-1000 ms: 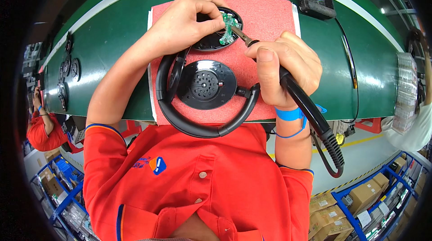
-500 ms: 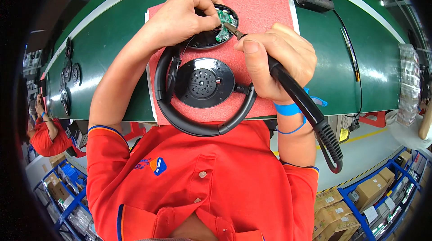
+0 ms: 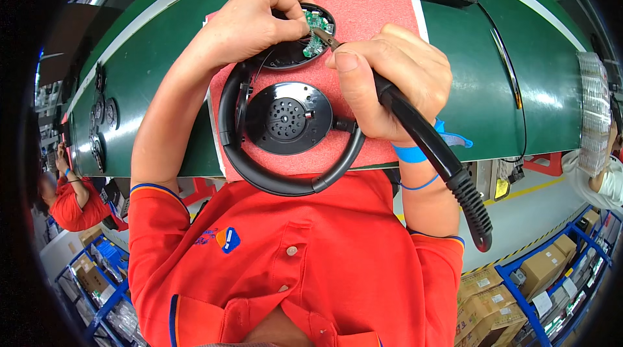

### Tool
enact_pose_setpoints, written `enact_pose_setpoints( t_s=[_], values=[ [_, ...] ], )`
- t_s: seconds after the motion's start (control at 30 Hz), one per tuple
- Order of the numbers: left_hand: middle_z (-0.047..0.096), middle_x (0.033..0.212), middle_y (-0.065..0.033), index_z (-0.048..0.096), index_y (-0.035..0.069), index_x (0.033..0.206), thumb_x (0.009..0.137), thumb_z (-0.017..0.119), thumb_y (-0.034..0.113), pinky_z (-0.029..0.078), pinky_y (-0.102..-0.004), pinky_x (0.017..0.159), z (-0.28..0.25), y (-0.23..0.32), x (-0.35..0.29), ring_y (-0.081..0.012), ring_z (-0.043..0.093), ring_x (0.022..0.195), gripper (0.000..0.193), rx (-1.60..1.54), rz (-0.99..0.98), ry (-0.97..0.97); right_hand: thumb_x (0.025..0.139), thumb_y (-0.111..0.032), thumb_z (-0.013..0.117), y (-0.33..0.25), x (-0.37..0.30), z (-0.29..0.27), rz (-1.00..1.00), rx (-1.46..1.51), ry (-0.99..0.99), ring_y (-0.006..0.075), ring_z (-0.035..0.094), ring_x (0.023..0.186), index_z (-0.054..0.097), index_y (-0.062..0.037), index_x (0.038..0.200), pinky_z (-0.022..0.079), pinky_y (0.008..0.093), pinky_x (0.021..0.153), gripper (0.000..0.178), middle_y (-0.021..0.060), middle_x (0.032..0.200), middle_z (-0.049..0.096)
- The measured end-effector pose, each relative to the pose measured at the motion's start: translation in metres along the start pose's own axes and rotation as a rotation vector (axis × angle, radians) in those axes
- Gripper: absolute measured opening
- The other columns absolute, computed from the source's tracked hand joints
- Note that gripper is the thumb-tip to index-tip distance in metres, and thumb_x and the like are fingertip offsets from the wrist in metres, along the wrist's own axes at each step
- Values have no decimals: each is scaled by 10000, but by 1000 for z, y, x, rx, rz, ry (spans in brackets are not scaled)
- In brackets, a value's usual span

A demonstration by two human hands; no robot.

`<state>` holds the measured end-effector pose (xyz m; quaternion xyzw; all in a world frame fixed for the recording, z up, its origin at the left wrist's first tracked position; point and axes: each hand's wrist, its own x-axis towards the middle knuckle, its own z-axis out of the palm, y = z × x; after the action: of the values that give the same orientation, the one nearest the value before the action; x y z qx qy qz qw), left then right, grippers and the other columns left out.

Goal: Soldering components onto a circular speaker or headphone PCB.

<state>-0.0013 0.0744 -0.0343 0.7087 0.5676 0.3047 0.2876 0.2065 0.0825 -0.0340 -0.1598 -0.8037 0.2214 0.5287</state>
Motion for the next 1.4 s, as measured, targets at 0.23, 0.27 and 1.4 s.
enact_pose_setpoints(
  t_s=[0.23,0.27,1.4],
  values=[
    [616,810,-121,648,-51,670,616,650,125,478,-332,661,0,2,0,-247,593,685,185,-1,6,1,872,-80,510,-4,-1,-3,-7,-32,-77,148,446,494,615,34,697,341,269,459,233,86,629,609],
    [616,810,-121,648,-51,670,616,650,125,478,-332,661,0,2,0,-247,593,685,185,1,8,0,872,-80,510,-4,-1,-3,-8,-33,-75,148,446,494,615,34,697,341,269,459,233,86,629,609],
    [608,910,-102,675,-28,691,655,655,146,456,-288,711,-9,5,12,-176,584,818,179,10,-237,-212,947,-245,481,-21,-9,-23,56,-66,80,142,448,575,622,56,834,333,262,502,351,99,717,601]
  ],
)
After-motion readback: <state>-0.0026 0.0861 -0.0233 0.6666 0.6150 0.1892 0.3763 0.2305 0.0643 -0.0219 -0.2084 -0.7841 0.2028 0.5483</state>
